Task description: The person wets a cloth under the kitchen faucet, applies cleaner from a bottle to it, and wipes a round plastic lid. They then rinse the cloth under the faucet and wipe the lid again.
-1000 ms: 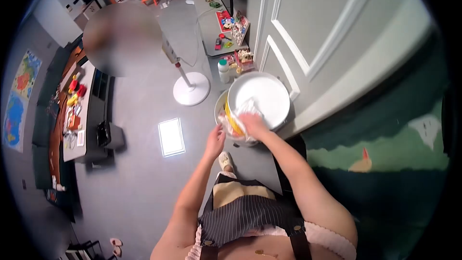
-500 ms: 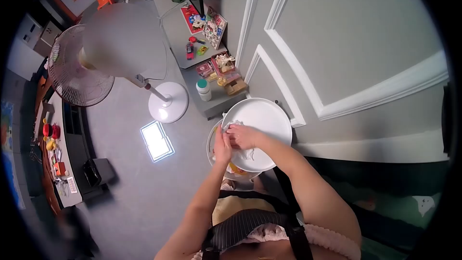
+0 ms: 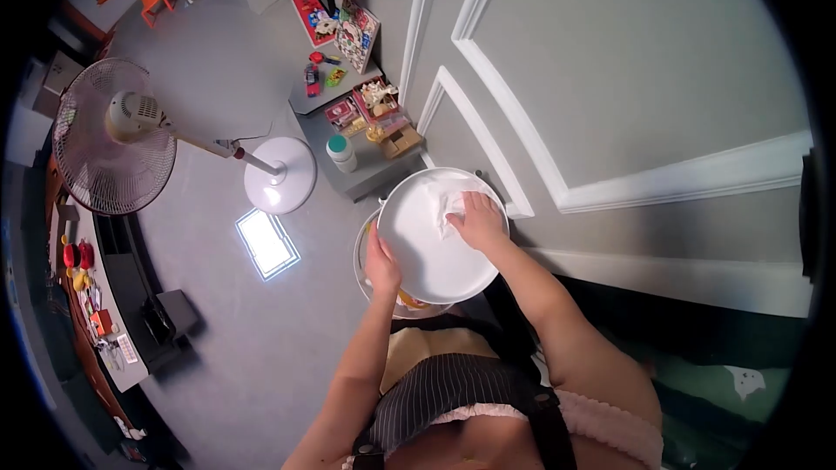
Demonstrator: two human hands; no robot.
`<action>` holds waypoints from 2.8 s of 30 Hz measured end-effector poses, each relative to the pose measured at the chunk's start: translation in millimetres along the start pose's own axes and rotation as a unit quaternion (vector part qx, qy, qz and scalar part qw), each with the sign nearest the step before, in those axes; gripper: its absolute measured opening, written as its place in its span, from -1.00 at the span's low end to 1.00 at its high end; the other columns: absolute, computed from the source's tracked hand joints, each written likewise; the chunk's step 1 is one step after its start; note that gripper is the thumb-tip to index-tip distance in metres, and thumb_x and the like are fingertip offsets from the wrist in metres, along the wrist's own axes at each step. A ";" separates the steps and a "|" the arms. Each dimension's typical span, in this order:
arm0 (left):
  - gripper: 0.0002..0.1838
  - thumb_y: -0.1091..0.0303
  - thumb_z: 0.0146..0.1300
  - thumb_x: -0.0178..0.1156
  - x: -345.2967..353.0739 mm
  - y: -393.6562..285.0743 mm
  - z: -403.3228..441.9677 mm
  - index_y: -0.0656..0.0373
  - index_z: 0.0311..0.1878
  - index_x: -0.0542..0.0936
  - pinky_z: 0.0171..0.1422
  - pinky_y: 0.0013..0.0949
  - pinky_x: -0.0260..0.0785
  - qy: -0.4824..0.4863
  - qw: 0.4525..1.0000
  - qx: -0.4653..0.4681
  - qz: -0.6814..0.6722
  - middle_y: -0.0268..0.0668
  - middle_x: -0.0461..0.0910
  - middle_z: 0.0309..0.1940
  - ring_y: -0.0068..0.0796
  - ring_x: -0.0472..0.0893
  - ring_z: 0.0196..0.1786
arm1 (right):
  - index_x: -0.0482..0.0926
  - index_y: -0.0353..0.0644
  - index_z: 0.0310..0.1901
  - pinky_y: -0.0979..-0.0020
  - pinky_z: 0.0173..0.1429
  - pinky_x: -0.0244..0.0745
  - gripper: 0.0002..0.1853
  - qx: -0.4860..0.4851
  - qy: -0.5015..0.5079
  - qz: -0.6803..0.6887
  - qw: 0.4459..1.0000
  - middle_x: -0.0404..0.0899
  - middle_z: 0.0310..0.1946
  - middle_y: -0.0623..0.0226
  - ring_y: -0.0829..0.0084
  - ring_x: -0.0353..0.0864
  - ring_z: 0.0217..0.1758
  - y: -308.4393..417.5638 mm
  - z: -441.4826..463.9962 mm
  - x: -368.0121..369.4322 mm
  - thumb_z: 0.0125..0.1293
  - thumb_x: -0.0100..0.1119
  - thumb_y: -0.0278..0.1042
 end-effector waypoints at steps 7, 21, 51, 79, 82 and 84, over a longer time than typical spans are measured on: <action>-0.60 0.33 0.49 -0.17 -4.5 2.9 -1.2 0.20 0.30 0.40 0.21 -0.18 0.37 -0.034 0.999 -0.026 0.005 -0.01 0.54 0.13 -0.02 0.55 0.15 | 0.17 -0.46 0.38 0.32 0.24 0.34 0.18 0.220 0.258 -0.124 0.933 0.39 0.25 0.04 0.24 0.39 0.28 -4.5 -76.1 20.8 0.13 -0.19 0.65; -0.59 0.27 0.51 -0.21 -6.2 15.1 -5.1 0.26 0.25 0.44 0.25 -0.26 0.34 -0.052 0.984 -0.020 -0.169 -0.04 0.56 0.10 -0.19 0.55 0.15 | 0.60 -0.32 0.03 0.20 0.13 0.44 -0.36 -0.015 0.522 0.191 0.831 0.60 0.04 -0.01 0.10 0.61 0.06 124.3 -64.8 95.3 0.20 0.03 0.15; -0.62 0.28 0.53 -0.18 0.6 29.0 -1.5 0.27 0.21 0.47 0.16 -0.38 0.37 -0.043 0.992 -0.046 -0.107 -0.18 0.59 0.00 -0.41 0.57 0.02 | 0.03 -0.46 0.42 -0.06 0.56 -0.33 -0.11 0.181 -0.086 -0.026 0.979 0.04 0.45 -0.13 -0.03 -0.11 0.56 24.3 18.5 21.4 0.36 -0.14 0.22; -0.50 0.11 0.55 -0.21 15.8 50.6 -3.6 0.29 0.32 0.37 0.37 -0.36 0.19 -0.023 0.955 -0.080 -0.284 -0.20 0.46 0.21 -0.42 0.42 0.25 | 0.48 -0.21 0.15 0.27 0.35 0.26 -0.55 0.225 -0.073 0.565 0.791 0.46 0.17 0.07 0.19 0.47 0.20 49.5 36.3 58.5 0.49 -0.14 -0.03; -0.50 0.11 0.55 -0.20 17.2 48.8 -4.5 0.29 0.32 0.37 0.38 -0.34 0.18 -0.027 0.944 -0.076 -0.320 -0.20 0.46 0.21 -0.41 0.41 0.26 | 0.37 -0.32 0.21 0.28 0.37 0.20 -0.42 0.306 -0.217 0.758 0.534 0.41 0.22 0.05 0.19 0.41 0.25 53.7 30.9 68.6 0.53 -0.27 0.08; -0.50 0.10 0.55 -0.20 15.3 47.9 -4.7 0.29 0.32 0.37 0.40 -0.32 0.16 -0.028 0.938 -0.069 -0.340 -0.20 0.45 0.21 -0.40 0.41 0.26 | 0.35 -0.31 0.21 0.32 0.29 0.21 -0.41 0.311 -0.139 0.779 0.527 0.39 0.16 0.12 0.30 0.37 0.21 83.5 48.0 92.7 0.52 -0.28 0.11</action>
Point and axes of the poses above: each hand's wrist, its own z-axis towards the middle knuckle, its own x-axis out of the palm, y = z × x, the point moved 9 cm from there along z, towards the middle knuckle
